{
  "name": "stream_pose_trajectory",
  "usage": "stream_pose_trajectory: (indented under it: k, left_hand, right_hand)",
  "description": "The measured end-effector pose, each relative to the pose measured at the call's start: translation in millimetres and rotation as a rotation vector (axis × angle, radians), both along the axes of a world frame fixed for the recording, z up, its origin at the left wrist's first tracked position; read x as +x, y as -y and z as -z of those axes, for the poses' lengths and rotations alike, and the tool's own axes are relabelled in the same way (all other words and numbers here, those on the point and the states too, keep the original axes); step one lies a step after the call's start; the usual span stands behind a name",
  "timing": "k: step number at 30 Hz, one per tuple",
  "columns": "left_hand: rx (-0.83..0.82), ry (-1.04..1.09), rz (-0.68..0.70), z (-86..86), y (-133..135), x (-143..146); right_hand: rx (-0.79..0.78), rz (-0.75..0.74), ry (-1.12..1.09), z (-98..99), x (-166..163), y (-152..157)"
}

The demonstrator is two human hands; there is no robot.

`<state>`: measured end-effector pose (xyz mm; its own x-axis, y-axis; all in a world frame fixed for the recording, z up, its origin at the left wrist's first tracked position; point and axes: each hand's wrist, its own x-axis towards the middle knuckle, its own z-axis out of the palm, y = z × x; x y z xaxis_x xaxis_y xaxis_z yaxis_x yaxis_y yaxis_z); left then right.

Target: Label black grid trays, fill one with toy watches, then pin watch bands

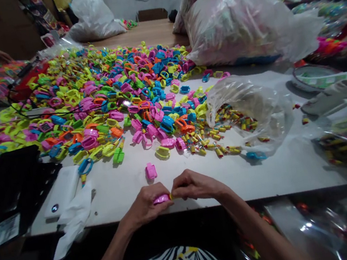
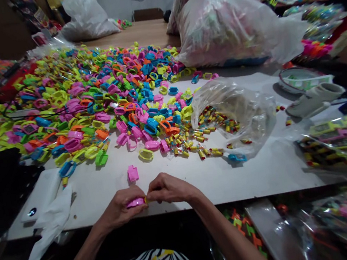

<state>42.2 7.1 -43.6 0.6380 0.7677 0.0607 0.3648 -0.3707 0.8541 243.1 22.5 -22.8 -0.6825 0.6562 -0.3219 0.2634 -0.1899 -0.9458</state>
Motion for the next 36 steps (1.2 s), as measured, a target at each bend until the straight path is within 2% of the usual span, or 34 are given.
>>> stream_pose_trajectory:
  k: [2, 4, 6, 8, 9, 10, 12, 14, 16, 18, 20, 23, 25, 26, 28, 30, 36]
  left_hand:
    - [-0.005, -0.023, -0.022, 0.6, -4.2, -11.8]
    - [0.090, -0.081, -0.205, 1.2, -14.0, -28.6]
    - [0.277, -0.194, -0.466, 1.5, -26.6, -45.4]
    - [0.463, -0.337, -0.607, 2.3, -37.7, -55.5]
    - [0.527, -0.399, -0.577, 3.3, -42.1, -56.6]
    - [0.564, -0.446, -0.486, 4.9, -45.6, -55.0]
    - [0.585, -0.475, -0.229, 9.9, -51.3, -45.4]
    - [0.555, -0.455, -0.028, 16.6, -57.2, -32.6]
    - [0.493, -0.430, 0.020, 23.2, -63.4, -21.9]
    - [0.409, -0.357, -0.049, 28.1, -67.3, -15.0]
    - [0.312, -0.203, -0.164, 30.6, -66.1, -9.9]
    - [0.104, 0.016, -0.304, 30.3, -55.4, 0.0]
    - [-0.030, 0.069, -0.338, 27.9, -46.5, 8.5]
    - [-0.073, 0.085, -0.343, 26.3, -42.6, 12.4]
    - [-0.104, 0.114, -0.350, 22.8, -37.0, 18.3]
    - [-0.092, 0.129, -0.366, 19.8, -34.1, 20.4]
    - [0.016, 0.063, -0.365, 16.3, -31.1, 16.0]
  right_hand:
    - [-0.059, 0.036, -0.060, 6.2, -4.9, -0.8]
    - [-0.042, 0.259, -0.098, 14.2, -4.4, -3.5]
    - [0.082, 0.568, -0.021, 22.0, 6.1, -8.3]
    - [0.295, 0.772, 0.236, 27.9, 25.3, -14.4]
    - [0.417, 0.804, 0.412, 29.7, 35.8, -17.6]
    - [0.528, 0.792, 0.592, 30.9, 45.4, -20.9]
    - [0.672, 0.685, 0.893, 32.2, 58.6, -27.8]
    - [0.700, 0.565, 1.072, 33.5, 62.4, -34.9]
    - [0.691, 0.502, 1.138, 35.1, 60.2, -41.2]
    - [0.686, 0.540, 1.085, 35.8, 56.0, -44.4]
    - [0.626, 0.686, 0.861, 33.9, 50.7, -42.5]
    - [0.305, 0.868, 0.258, 26.2, 35.2, -30.1]
    - [0.070, 0.852, -0.075, 19.4, 18.9, -19.7]
    - [0.008, 0.829, -0.166, 16.3, 10.1, -15.1]
    - [-0.002, 0.814, -0.217, 11.4, -5.3, -8.9]
    - [0.054, 0.828, -0.188, 9.0, -14.8, -6.5]
    - [0.088, 0.805, -0.184, 12.6, -15.9, -6.2]
